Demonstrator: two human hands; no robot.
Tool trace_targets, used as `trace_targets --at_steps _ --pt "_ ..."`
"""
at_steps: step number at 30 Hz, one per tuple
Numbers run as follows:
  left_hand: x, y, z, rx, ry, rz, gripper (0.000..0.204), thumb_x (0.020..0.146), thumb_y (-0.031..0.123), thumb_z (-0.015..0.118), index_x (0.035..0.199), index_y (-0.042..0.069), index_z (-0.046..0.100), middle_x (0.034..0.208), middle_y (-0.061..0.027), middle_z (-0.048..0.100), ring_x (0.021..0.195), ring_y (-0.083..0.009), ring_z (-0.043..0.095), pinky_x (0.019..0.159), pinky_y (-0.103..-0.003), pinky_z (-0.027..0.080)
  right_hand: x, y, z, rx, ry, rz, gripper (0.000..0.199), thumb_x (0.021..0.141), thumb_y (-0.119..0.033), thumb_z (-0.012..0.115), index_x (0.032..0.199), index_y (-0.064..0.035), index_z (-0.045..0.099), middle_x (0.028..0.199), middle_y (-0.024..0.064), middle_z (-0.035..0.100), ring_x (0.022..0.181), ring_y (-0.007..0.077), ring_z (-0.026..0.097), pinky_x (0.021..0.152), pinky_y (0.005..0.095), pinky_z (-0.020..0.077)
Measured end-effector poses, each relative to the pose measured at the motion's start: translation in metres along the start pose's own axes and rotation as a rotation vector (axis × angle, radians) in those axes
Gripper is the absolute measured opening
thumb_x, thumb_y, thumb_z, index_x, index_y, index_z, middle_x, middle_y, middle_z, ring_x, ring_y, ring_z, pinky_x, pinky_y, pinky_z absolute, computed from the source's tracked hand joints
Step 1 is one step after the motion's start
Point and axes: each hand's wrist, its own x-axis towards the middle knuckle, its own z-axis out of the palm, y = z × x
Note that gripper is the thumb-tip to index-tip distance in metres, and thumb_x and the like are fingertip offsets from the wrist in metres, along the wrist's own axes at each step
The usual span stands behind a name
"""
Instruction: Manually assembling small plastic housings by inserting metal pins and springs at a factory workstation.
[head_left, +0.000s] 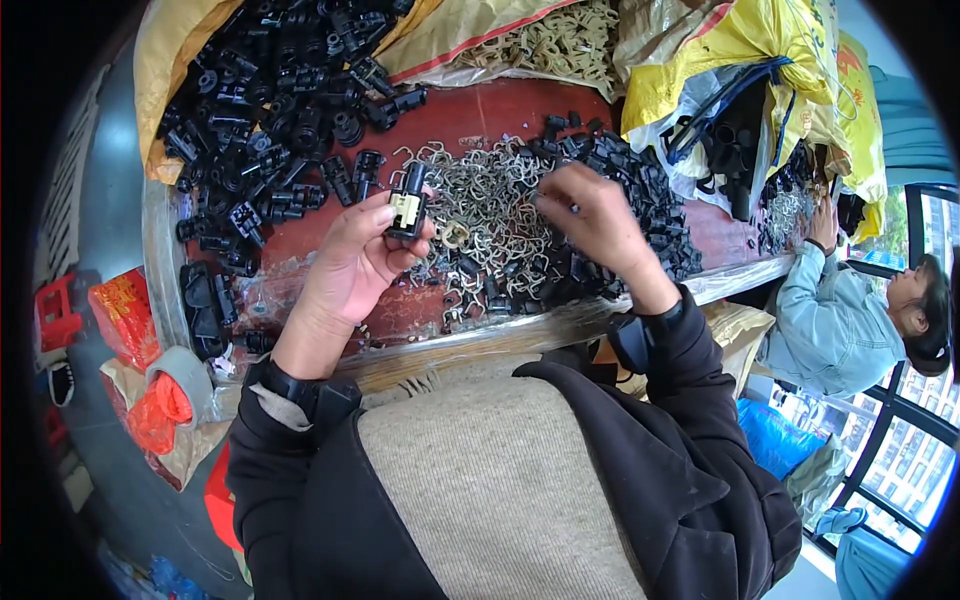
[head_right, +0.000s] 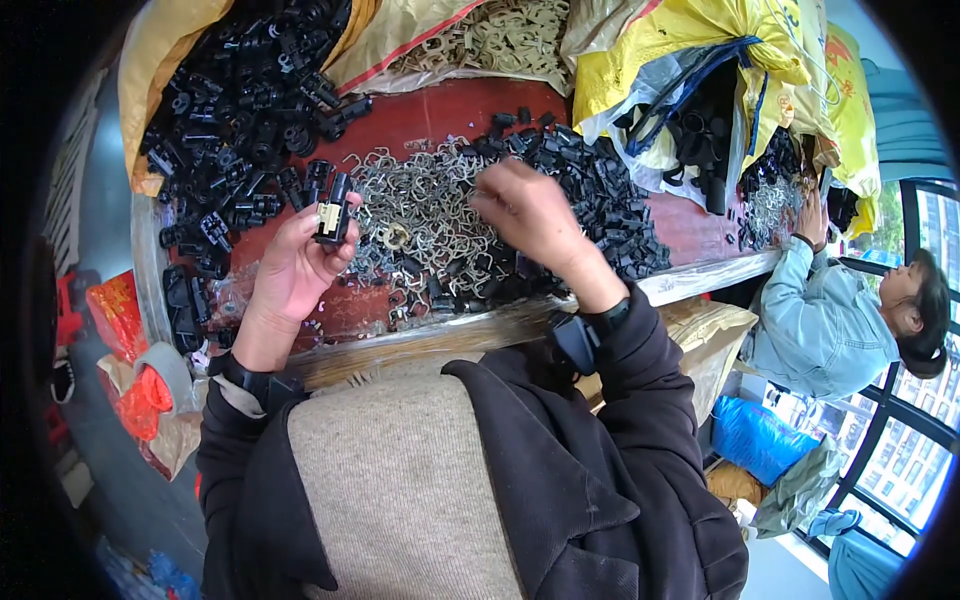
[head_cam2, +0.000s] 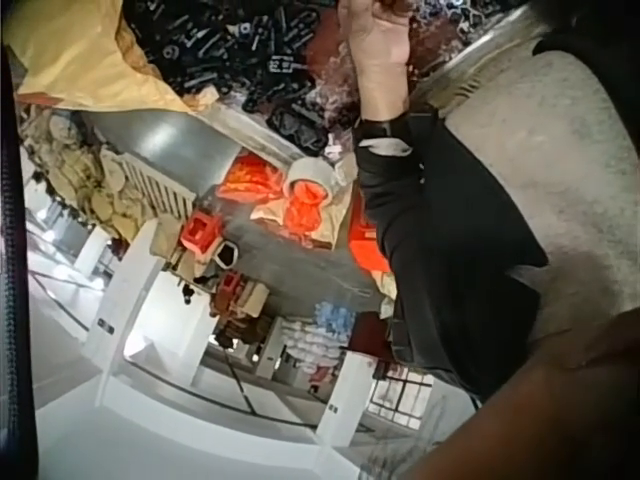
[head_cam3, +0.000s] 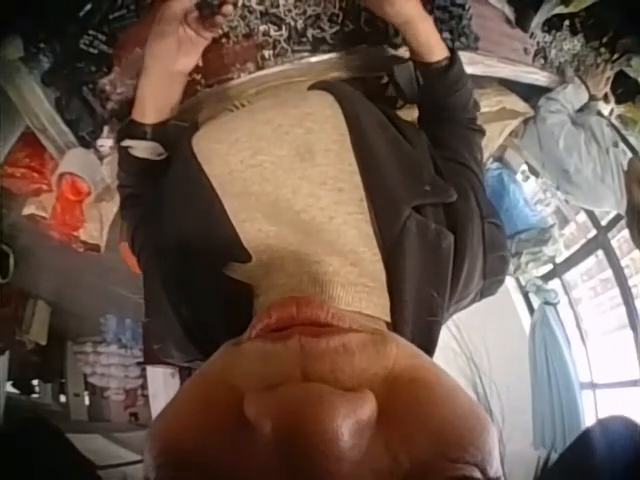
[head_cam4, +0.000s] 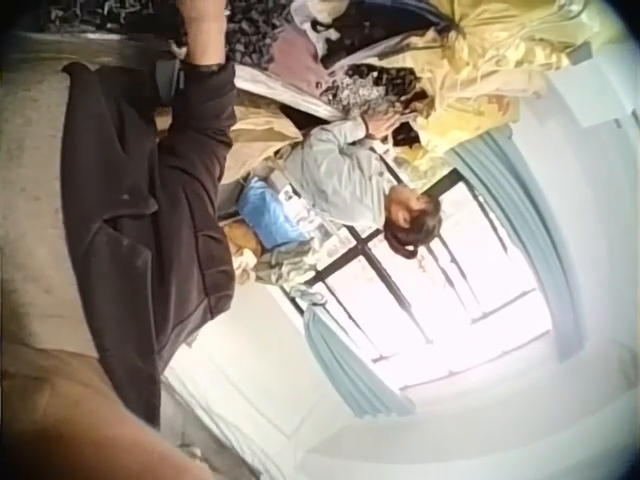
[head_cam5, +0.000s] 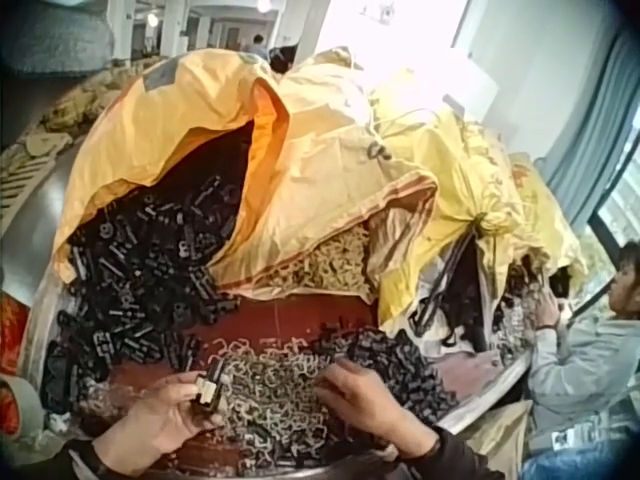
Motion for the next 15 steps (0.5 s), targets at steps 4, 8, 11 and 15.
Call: trace_targets --at_steps 4,8,11,15 --pt "0.001 -0.001 0.0 0.067 0.063 0.01 0.033 0.077 0.02 0.052 0.1 -0.004 0.049 0.08 -0.0118 0.058 0.066 -0.0142 0.058 0.059 -0.019 0.05 0.003 0.015 -0.028 -0.14 0.059 0.097 0.013 0.071 -0.006 0.059 0.081 -0.0005 0.054 0.069 0.0089 0.051 0.059 0.0189 0.051 0.053 0.0259 0.0402" --pt "0.005 -0.006 -0.003 0.005 0.087 0.026 0.029 0.077 0.019 0.052 0.096 -0.003 0.05 0.08 -0.012 0.058 0.067 -0.0145 0.058 0.059 -0.019 0.05 0.019 0.027 -0.044 -0.183 0.085 0.068 0.013 0.071 -0.006 0.059 0.081 0.0002 0.054 0.071 0.0097 0.053 0.06 0.0196 0.051 0.055 0.0257 0.0405" --pt "0.005 -0.005 -0.002 -0.027 0.086 0.018 0.025 0.077 0.018 0.051 0.093 -0.002 0.051 0.08 -0.0124 0.058 0.067 -0.0149 0.058 0.059 -0.02 0.05 0.042 0.036 -0.053 -0.251 0.166 -0.018 0.013 0.071 -0.006 0.059 0.081 0.0006 0.055 0.073 0.0104 0.054 0.062 0.0203 0.052 0.056 0.0255 0.0406" --pt "0.004 -0.005 -0.012 0.01 0.079 0.058 0.023 0.077 0.016 0.051 0.091 -0.002 0.052 0.08 -0.0132 0.058 0.067 -0.0153 0.059 0.059 -0.02 0.05 0.067 0.028 -0.05 -0.278 0.186 -0.025 0.011 0.072 -0.006 0.058 0.081 0.0005 0.055 0.076 0.0109 0.055 0.066 0.021 0.053 0.058 0.0262 0.0409"
